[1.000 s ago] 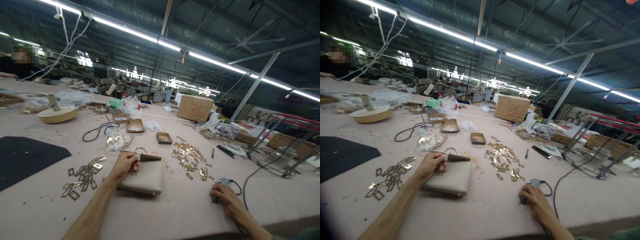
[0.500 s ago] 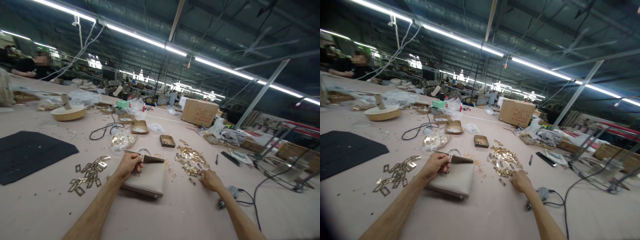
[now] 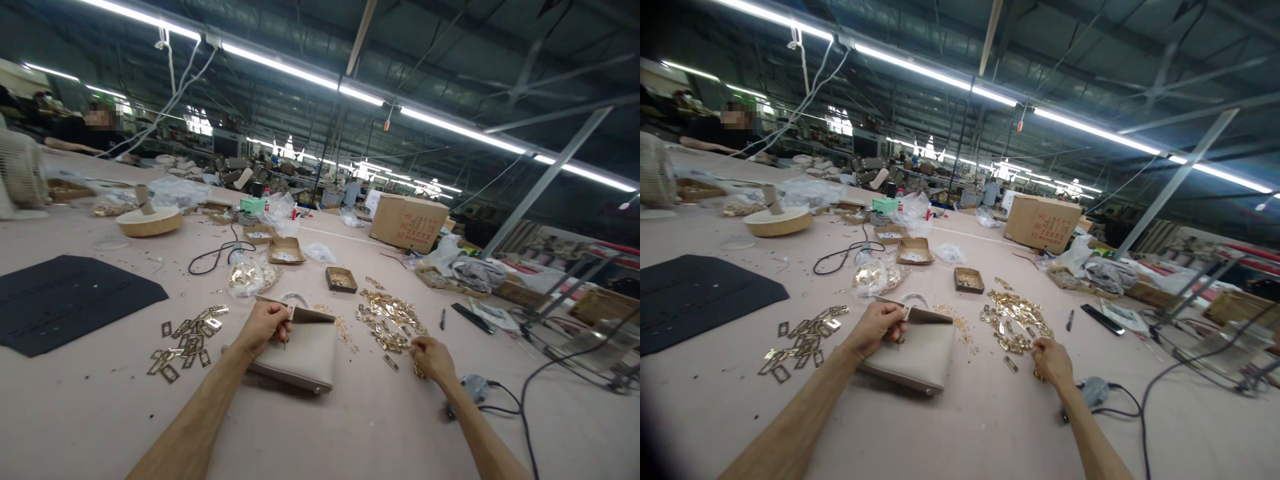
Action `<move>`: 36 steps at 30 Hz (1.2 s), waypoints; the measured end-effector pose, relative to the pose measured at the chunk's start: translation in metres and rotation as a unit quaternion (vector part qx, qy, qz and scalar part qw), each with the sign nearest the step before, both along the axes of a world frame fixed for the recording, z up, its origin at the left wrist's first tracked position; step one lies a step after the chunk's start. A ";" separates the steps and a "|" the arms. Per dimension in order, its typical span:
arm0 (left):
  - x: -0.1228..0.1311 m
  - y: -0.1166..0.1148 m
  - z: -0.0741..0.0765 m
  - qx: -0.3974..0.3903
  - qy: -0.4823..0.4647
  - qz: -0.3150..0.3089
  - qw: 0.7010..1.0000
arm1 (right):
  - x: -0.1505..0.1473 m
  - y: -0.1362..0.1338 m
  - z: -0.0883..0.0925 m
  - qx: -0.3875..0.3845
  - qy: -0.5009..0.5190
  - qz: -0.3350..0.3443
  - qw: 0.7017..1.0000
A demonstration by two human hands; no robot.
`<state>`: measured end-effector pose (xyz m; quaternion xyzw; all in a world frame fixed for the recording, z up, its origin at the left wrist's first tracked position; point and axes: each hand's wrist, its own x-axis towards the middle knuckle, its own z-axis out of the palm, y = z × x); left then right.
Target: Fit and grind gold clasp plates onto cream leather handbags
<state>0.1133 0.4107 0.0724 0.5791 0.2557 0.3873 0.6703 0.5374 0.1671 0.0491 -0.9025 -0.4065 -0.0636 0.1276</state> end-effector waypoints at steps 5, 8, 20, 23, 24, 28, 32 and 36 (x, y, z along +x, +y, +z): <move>0.000 -0.001 0.000 0.002 0.000 0.002 1.000 | -0.006 0.002 0.014 0.055 -0.014 -0.013 0.998; 0.000 -0.002 0.002 -0.001 -0.001 0.003 1.000 | -0.021 0.006 0.018 0.079 0.015 0.058 0.995; 0.000 -0.002 0.004 -0.010 -0.011 0.015 1.000 | -0.090 0.025 0.019 0.071 0.113 0.220 0.966; 0.000 -0.002 0.003 -0.015 -0.012 0.032 0.999 | -0.104 0.038 0.039 0.190 0.223 0.232 0.927; 0.000 -0.002 0.002 -0.016 -0.013 0.041 0.999 | -0.113 0.045 0.047 0.235 0.262 0.242 0.904; 0.000 -0.002 0.004 -0.009 -0.011 0.072 0.997 | -0.161 0.088 0.081 0.333 0.341 0.308 0.824; -0.001 -0.002 0.006 0.002 0.005 0.079 0.997 | -0.209 0.143 0.094 0.350 0.384 0.387 0.762; -0.001 -0.002 0.006 0.012 0.025 0.079 0.997 | -0.239 0.181 0.076 0.346 0.417 0.413 0.732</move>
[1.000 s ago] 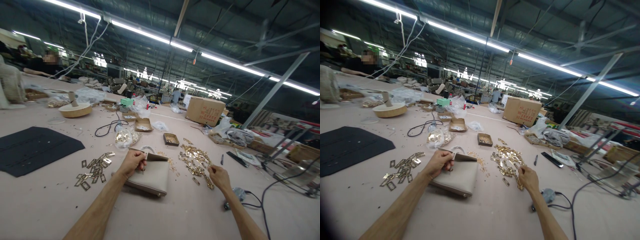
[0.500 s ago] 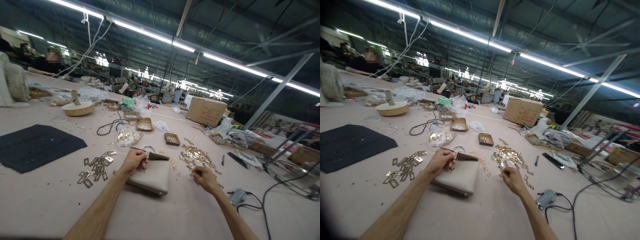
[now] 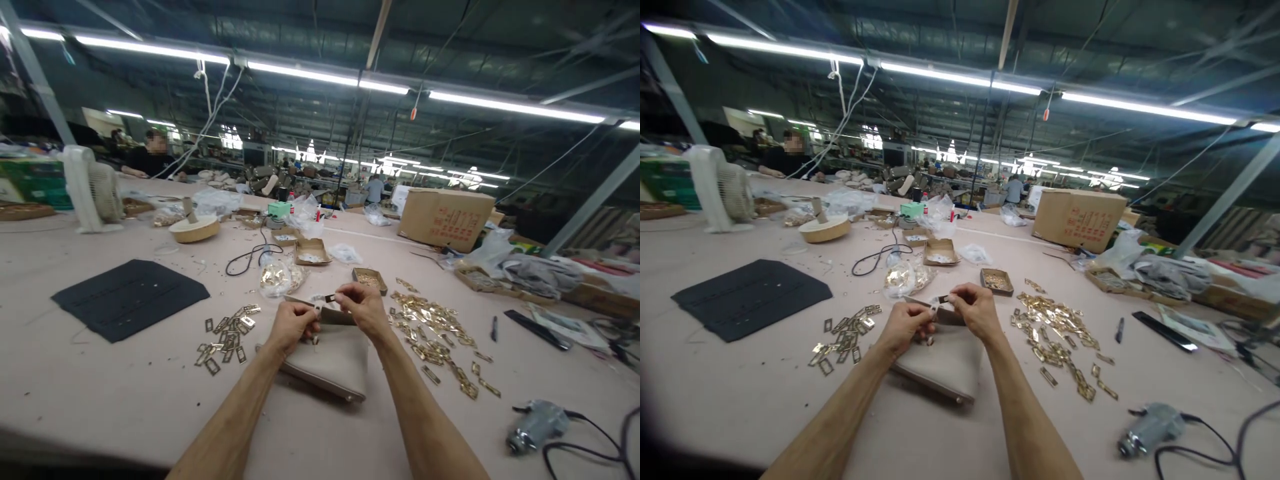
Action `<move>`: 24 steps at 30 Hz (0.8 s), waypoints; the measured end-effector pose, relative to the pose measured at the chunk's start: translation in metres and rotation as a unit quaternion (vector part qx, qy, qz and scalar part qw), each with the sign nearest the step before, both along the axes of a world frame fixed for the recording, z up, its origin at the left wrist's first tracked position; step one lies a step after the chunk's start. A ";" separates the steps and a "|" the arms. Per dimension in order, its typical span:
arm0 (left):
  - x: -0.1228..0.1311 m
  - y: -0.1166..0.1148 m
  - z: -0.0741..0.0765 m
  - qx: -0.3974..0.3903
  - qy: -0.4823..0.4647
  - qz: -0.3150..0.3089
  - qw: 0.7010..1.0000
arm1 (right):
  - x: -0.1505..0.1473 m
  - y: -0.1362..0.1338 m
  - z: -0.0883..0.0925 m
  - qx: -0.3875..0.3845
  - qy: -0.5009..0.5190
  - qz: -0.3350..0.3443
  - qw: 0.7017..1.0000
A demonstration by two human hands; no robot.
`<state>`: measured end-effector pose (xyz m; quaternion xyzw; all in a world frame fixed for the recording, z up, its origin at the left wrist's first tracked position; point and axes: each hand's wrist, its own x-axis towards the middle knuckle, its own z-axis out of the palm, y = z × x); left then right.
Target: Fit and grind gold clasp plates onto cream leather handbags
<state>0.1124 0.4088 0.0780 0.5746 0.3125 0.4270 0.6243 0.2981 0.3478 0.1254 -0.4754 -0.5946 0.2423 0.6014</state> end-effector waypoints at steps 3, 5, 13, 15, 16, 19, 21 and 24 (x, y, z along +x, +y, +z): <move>0.001 0.002 -0.003 0.002 0.016 -0.006 1.000 | -0.010 0.009 -0.023 -0.003 -0.019 0.002 1.000; 0.003 0.004 -0.006 0.003 0.027 -0.014 1.000 | -0.012 0.010 -0.035 -0.005 -0.032 0.004 0.999; 0.021 0.005 -0.002 0.003 0.071 -0.030 0.997 | 0.002 0.000 -0.053 0.008 -0.093 0.003 0.996; 0.031 0.005 0.001 -0.002 0.082 -0.035 0.996 | 0.009 -0.004 -0.055 0.018 -0.101 -0.012 0.995; 0.037 0.004 0.003 -0.006 0.086 -0.036 0.996 | 0.012 -0.006 -0.056 0.023 -0.098 -0.019 0.995; 0.051 0.005 0.006 -0.022 0.090 -0.041 0.995 | 0.022 -0.009 -0.055 0.043 -0.066 -0.034 0.996; 0.059 0.006 0.007 -0.030 0.085 -0.042 0.995 | 0.028 -0.007 -0.056 0.051 -0.037 -0.046 0.997; 0.063 0.011 0.006 -0.036 0.069 -0.035 0.996 | 0.033 -0.001 -0.061 0.043 0.014 -0.052 0.998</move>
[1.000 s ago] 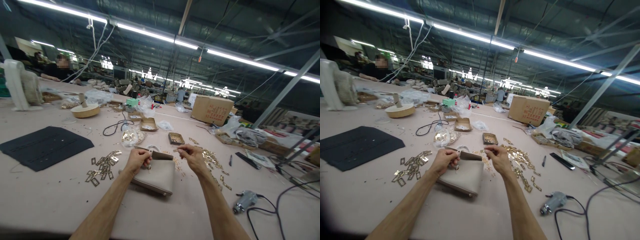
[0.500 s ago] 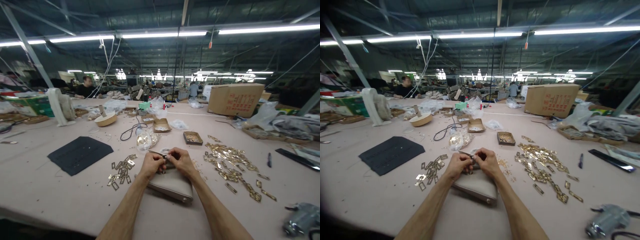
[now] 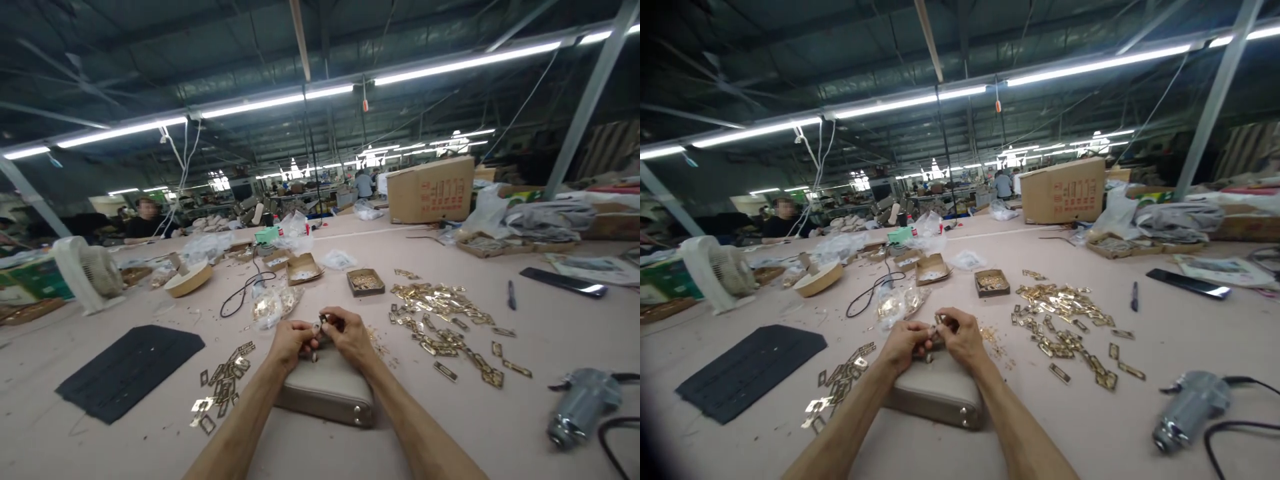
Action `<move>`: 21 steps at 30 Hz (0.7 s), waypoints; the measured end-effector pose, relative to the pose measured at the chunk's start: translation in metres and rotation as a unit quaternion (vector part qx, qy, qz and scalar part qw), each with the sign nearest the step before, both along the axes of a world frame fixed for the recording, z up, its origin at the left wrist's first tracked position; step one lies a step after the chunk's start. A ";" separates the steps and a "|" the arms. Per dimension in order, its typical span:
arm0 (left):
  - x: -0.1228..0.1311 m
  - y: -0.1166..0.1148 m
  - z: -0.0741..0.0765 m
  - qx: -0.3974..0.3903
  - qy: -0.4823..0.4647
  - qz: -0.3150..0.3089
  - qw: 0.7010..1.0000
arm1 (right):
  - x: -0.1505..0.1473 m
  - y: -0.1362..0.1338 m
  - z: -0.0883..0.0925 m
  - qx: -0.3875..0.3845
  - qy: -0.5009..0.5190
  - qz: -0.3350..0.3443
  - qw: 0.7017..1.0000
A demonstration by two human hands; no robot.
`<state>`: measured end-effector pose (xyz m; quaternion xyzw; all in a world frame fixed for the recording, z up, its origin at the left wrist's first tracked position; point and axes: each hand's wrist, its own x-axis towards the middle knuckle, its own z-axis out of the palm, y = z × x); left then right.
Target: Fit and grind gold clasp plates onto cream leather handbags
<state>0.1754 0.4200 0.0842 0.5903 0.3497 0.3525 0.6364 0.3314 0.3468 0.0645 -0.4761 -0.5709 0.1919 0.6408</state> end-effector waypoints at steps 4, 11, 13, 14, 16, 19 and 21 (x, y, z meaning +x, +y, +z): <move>-0.007 0.006 -0.009 -0.015 -0.011 -0.006 1.000 | -0.001 0.009 -0.009 -0.014 0.097 0.030 0.995; -0.019 0.011 -0.026 -0.055 -0.013 -0.035 0.998 | -0.001 0.014 -0.006 -0.034 0.161 0.056 0.985; -0.019 0.012 -0.025 -0.063 -0.014 -0.041 0.997 | 0.001 0.013 -0.006 -0.047 0.170 0.051 0.983; -0.019 0.011 -0.024 -0.067 -0.015 -0.043 0.997 | 0.002 0.013 -0.006 -0.053 0.175 0.048 0.982; -0.018 0.011 -0.023 -0.072 -0.019 -0.045 0.996 | 0.003 0.013 -0.006 -0.066 0.181 0.044 0.980; -0.018 0.010 -0.023 -0.077 -0.025 -0.043 0.996 | 0.005 0.013 -0.006 -0.079 0.184 0.048 0.979; -0.019 0.009 -0.024 -0.082 -0.027 -0.040 0.996 | 0.005 0.012 -0.007 -0.076 0.186 0.055 0.978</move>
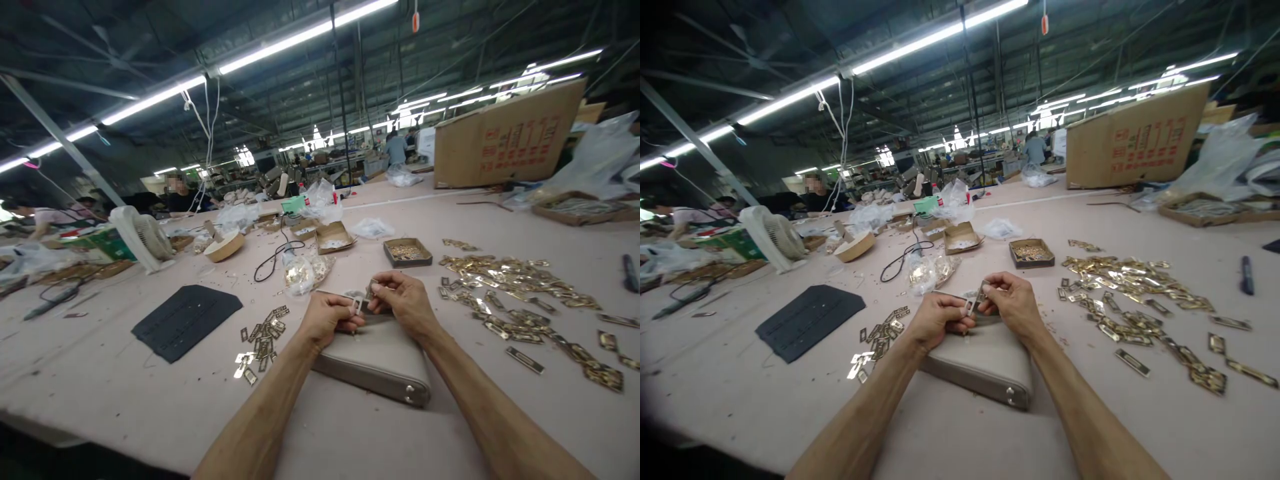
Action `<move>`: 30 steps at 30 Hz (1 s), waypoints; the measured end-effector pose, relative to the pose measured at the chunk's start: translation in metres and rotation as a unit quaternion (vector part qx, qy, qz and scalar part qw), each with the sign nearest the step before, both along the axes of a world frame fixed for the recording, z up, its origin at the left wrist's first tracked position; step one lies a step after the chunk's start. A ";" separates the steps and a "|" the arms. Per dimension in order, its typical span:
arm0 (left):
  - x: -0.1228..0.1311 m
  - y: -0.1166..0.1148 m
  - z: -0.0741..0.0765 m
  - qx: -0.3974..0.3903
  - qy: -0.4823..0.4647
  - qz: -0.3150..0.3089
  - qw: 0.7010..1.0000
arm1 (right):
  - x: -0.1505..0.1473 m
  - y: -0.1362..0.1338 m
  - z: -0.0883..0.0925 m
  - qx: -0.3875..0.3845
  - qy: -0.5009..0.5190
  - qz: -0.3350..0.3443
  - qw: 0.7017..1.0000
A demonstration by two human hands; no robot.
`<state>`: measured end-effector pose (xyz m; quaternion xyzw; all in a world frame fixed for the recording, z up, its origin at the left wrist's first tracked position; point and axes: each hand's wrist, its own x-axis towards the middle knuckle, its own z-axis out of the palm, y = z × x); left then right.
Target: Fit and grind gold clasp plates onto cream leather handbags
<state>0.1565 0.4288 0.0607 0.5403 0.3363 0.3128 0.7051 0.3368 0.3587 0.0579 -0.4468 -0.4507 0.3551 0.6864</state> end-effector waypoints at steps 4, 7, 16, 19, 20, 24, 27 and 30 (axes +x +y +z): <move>-0.001 -0.001 0.001 -0.005 -0.001 -0.001 1.000 | -0.002 -0.002 0.000 0.008 -0.009 0.014 1.000; -0.001 -0.002 0.002 -0.002 0.001 -0.009 1.000 | -0.006 -0.003 -0.001 0.002 -0.025 0.023 0.999; -0.003 -0.007 0.003 0.035 0.004 -0.022 0.999 | -0.019 0.000 -0.009 -0.047 -0.032 0.044 0.997; -0.004 -0.007 0.003 0.041 0.004 -0.028 0.999 | -0.019 0.001 -0.011 -0.050 -0.040 0.036 0.997; -0.003 -0.006 0.002 0.041 0.004 -0.029 0.999 | -0.020 0.001 -0.011 -0.049 -0.042 0.033 0.997; -0.003 -0.006 0.000 0.044 0.003 -0.025 0.999 | -0.022 0.001 -0.012 -0.041 -0.057 0.026 0.997; -0.004 -0.005 -0.001 0.044 -0.001 -0.026 0.999 | -0.024 0.000 -0.012 -0.031 -0.074 0.023 0.996; -0.006 -0.006 0.001 0.041 -0.005 -0.029 0.999 | -0.026 0.000 -0.012 -0.025 -0.086 0.017 0.996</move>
